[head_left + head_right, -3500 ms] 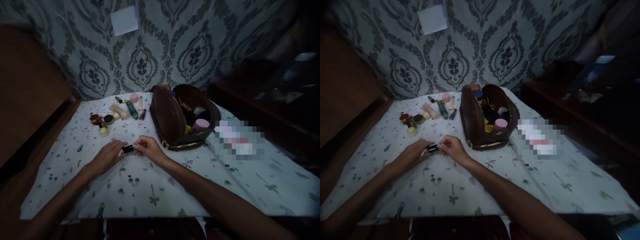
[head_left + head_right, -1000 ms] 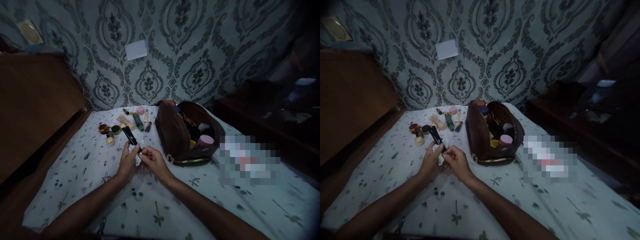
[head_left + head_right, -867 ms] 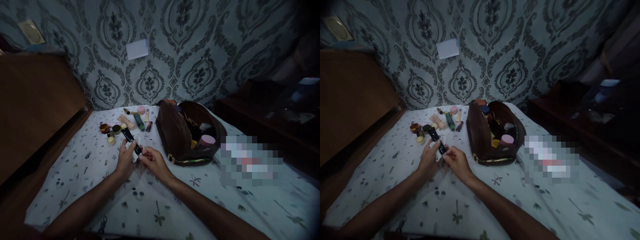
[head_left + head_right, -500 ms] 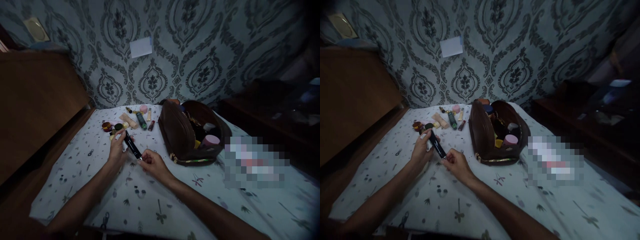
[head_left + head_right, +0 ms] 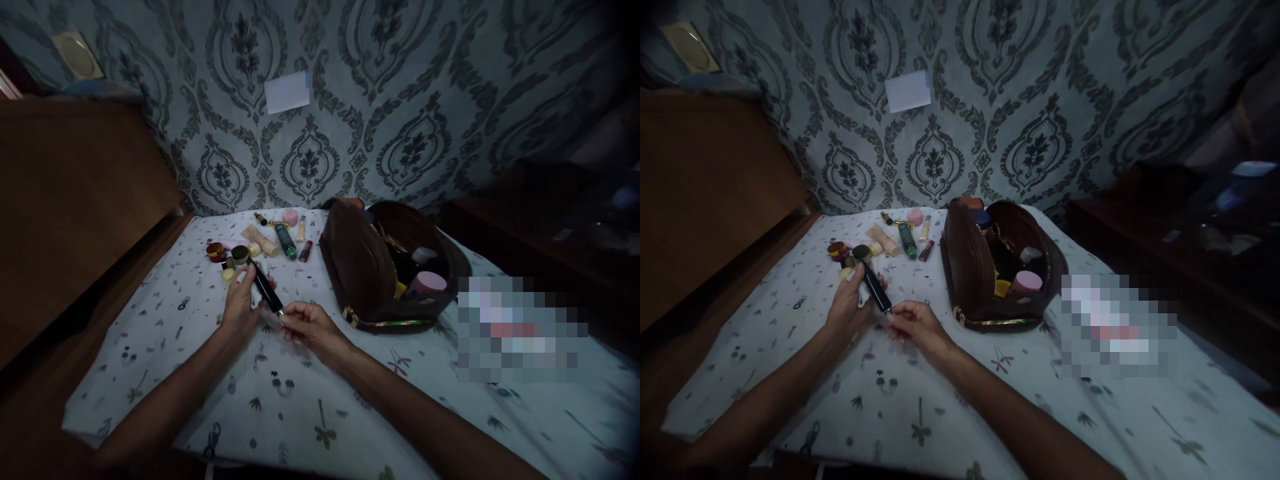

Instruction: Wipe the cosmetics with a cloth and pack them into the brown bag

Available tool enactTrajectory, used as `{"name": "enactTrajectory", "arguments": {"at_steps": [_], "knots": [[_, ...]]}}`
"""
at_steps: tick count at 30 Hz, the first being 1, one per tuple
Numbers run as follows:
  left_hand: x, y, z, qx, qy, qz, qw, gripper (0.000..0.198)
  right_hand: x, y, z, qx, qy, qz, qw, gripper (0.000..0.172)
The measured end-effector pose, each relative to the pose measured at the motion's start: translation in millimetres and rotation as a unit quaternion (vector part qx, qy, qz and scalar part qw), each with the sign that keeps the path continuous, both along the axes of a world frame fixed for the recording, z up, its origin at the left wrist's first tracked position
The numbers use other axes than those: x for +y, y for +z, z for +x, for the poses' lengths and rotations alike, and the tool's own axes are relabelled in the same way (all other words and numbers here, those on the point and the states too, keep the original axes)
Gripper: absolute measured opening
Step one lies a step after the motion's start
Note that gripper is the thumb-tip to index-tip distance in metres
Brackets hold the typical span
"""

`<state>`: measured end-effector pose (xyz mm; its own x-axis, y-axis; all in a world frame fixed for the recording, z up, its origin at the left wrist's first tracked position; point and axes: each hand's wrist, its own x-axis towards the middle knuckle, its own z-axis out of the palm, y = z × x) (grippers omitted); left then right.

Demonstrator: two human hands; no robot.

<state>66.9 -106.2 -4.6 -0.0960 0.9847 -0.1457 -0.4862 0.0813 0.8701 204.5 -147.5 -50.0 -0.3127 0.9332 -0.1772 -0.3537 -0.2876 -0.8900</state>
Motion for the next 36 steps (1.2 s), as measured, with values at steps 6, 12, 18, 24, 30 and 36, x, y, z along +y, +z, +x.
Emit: {"name": "enactTrajectory", "arguments": {"at_steps": [6,12,18,24,30,36], "knots": [[-29,-10.8,22,0.017,-0.091,-0.045,0.995,0.066,3,-2.4,1,-0.052,-0.060,0.063,0.995,0.037],[-21,-7.1,16,0.018,-0.052,-0.047,0.997,0.062,-3,-1.3,-3,-0.207,-0.110,0.160,0.959,0.019],[-11,5.4,5,0.021,-0.007,-0.037,0.999,0.055,-12,-0.6,-6,-0.289,-0.112,0.199,0.929,0.017],[-28,-2.9,15,0.060,-0.153,-0.050,0.985,0.067,-7,-0.6,-6,-0.289,-0.172,0.170,0.926,0.020],[-22,-2.9,3,0.144,-0.173,-0.001,0.974,0.081,-7,10.3,5,-0.300,-0.121,0.191,0.927,0.028],[-1,-3.0,-24,0.314,-0.253,0.062,0.913,0.075,-3,24.3,15,-0.103,-0.199,0.230,0.947,0.044]]}}
